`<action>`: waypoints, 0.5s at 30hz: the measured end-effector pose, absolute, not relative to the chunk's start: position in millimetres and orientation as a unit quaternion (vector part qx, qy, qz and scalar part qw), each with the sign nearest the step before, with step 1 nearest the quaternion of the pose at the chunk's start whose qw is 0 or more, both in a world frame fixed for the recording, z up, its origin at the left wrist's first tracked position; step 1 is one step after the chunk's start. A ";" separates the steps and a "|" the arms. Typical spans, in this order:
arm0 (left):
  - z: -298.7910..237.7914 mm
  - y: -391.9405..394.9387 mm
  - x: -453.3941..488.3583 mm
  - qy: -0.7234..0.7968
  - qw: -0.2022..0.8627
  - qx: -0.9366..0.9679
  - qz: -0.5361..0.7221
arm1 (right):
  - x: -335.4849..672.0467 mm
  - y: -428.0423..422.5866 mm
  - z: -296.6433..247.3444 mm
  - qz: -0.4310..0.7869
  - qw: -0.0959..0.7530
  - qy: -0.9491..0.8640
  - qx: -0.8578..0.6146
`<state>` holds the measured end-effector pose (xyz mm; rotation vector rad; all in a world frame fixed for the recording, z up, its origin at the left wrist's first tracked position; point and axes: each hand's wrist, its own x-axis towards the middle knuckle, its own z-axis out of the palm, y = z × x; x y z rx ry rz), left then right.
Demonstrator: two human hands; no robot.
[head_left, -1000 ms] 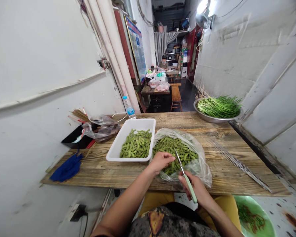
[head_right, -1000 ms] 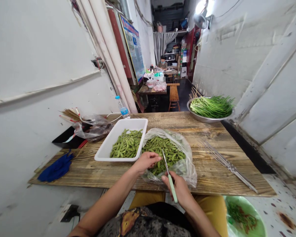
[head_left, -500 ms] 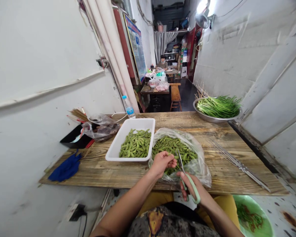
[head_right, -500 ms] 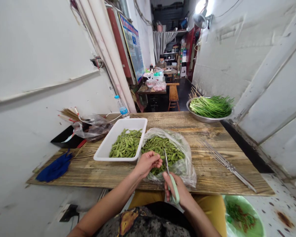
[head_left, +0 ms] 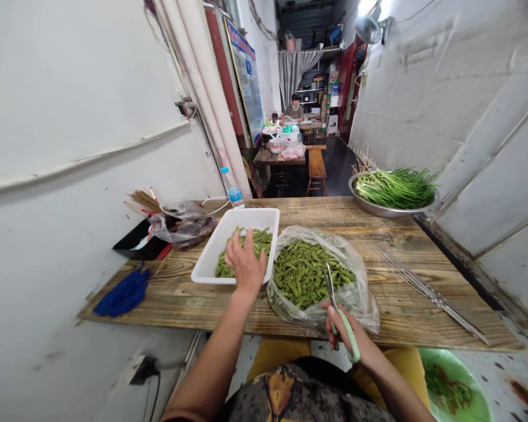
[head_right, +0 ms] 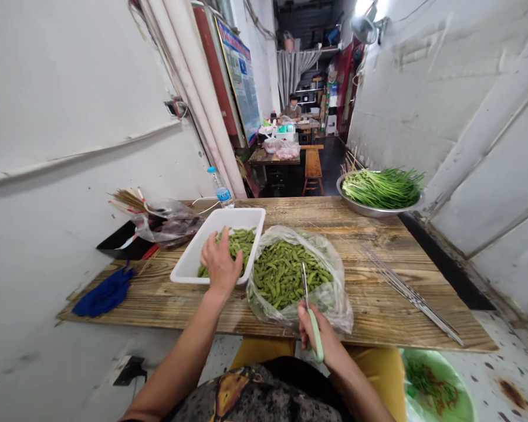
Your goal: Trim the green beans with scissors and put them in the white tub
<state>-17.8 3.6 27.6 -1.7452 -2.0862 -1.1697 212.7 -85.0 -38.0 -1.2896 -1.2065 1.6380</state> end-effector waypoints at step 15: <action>-7.9 -27.2 41.6 -0.601 -0.077 -0.786 -0.122 | 212.2 -91.3 -39.5 0.646 0.331 -0.472 -0.501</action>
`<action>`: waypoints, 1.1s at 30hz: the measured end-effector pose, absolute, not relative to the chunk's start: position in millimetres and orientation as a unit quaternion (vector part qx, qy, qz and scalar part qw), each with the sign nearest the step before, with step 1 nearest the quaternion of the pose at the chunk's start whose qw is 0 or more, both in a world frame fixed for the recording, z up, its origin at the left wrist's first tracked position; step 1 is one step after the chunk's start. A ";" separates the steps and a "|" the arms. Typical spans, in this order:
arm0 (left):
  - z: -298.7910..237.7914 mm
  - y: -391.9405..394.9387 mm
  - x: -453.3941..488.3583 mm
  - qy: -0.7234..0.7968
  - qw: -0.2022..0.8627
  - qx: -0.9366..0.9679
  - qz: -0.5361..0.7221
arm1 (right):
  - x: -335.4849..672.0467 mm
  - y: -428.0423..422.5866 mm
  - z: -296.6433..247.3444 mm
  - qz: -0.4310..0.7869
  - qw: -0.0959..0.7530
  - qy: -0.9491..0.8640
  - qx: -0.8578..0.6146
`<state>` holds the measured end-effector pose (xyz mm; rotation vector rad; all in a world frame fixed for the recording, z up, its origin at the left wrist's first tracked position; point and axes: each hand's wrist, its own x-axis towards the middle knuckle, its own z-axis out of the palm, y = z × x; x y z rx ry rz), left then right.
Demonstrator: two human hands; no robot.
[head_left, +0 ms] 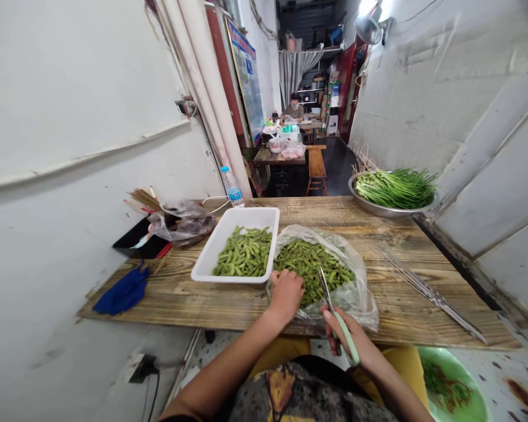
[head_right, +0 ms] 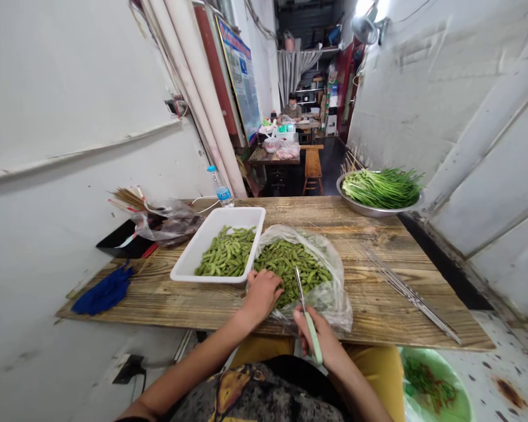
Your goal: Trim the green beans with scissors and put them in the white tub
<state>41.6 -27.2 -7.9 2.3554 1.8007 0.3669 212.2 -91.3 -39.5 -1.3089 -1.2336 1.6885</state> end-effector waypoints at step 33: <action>10.1 -23.6 44.4 0.509 0.660 0.434 0.342 | 210.9 -87.7 -30.3 0.631 0.282 -0.498 -0.524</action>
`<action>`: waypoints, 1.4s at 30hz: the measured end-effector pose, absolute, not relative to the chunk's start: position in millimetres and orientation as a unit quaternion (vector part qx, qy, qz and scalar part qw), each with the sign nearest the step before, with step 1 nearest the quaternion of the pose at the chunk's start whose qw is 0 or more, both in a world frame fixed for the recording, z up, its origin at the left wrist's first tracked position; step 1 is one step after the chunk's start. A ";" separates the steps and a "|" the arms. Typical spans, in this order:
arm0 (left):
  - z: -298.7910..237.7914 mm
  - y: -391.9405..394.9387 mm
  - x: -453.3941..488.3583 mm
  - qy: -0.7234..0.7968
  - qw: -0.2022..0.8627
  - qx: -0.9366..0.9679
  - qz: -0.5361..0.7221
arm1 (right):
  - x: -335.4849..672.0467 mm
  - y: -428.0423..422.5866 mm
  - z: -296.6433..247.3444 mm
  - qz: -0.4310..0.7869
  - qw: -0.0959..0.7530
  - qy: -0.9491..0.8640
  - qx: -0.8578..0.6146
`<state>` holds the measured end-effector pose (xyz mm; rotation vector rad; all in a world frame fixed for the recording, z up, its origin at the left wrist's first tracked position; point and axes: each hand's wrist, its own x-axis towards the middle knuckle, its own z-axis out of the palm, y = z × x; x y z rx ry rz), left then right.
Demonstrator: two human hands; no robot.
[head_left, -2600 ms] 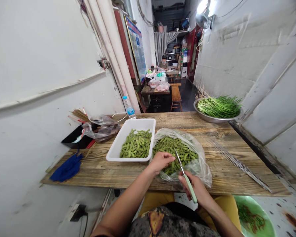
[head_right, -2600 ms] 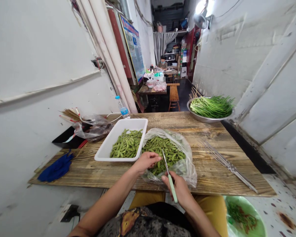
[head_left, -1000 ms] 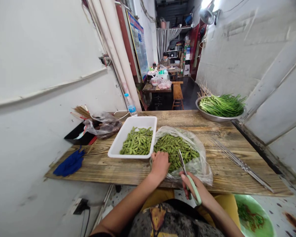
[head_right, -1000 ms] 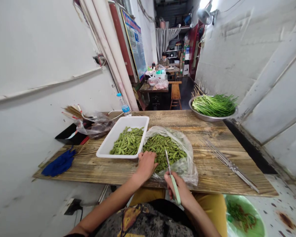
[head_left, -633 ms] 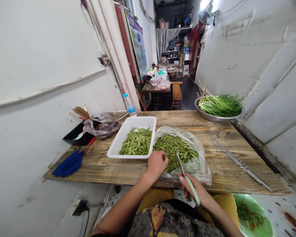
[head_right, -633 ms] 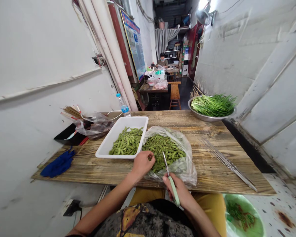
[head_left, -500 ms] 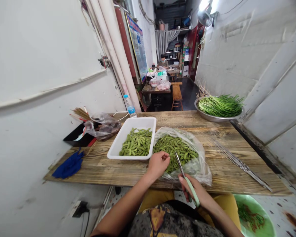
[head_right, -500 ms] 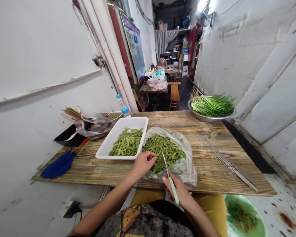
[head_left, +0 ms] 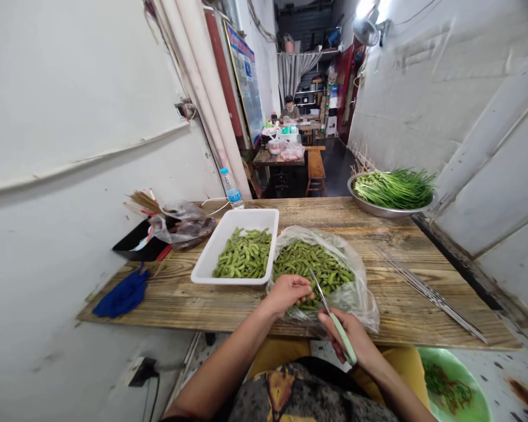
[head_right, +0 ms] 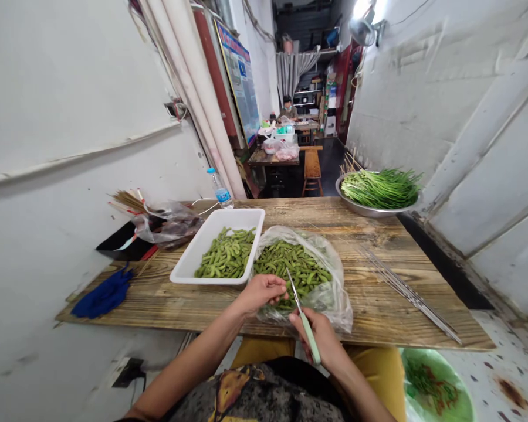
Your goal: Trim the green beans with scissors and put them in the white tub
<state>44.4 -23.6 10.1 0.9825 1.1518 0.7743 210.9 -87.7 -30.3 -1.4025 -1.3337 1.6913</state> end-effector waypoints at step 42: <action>26.5 -10.4 -5.6 0.635 -0.004 0.691 0.346 | 213.3 -87.3 -39.5 0.642 0.361 -0.435 -0.518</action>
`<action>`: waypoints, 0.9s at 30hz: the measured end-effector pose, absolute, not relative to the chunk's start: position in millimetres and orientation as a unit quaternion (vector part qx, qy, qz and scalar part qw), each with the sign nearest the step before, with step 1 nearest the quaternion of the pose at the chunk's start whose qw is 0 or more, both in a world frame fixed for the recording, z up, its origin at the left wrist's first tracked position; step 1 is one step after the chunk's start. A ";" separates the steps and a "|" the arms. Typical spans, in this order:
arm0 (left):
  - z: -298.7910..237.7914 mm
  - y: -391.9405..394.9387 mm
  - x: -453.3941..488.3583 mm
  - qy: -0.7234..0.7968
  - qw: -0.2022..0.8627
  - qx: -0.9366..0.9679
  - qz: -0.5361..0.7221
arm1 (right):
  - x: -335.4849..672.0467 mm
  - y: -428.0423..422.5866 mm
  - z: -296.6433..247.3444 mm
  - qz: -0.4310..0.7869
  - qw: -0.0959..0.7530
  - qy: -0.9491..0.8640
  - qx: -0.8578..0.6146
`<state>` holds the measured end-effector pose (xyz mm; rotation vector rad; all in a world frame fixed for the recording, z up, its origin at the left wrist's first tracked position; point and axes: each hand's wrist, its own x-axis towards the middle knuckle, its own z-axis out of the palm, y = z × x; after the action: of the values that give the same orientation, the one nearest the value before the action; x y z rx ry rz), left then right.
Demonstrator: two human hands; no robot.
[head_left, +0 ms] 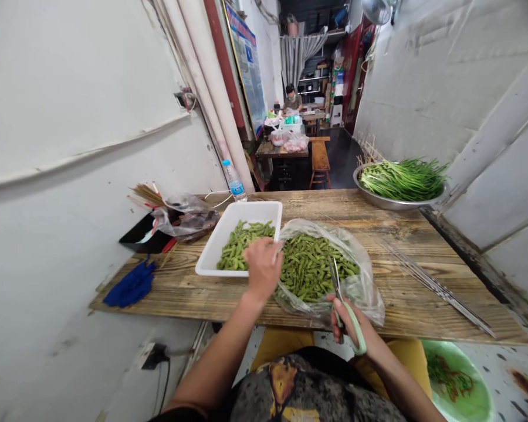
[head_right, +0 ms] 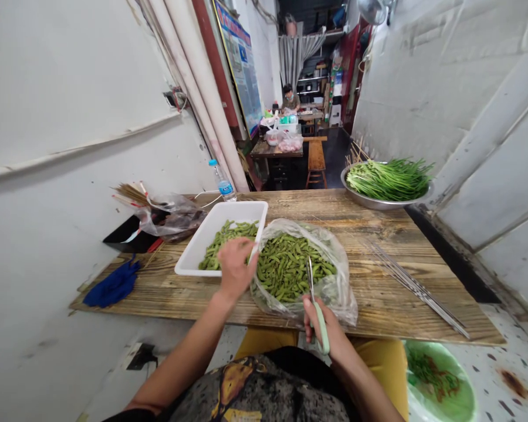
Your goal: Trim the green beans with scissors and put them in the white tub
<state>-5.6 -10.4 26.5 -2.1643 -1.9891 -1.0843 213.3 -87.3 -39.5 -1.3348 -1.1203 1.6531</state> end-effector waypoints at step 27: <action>-0.4 -24.6 34.2 -0.523 -0.442 -0.676 -0.272 | 216.1 -95.5 -25.3 0.579 0.290 -0.542 -0.536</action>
<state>34.2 -24.6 -0.4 -3.0595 -2.3645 -1.2285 216.1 -95.5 -25.3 -1.4285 -1.4462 1.5440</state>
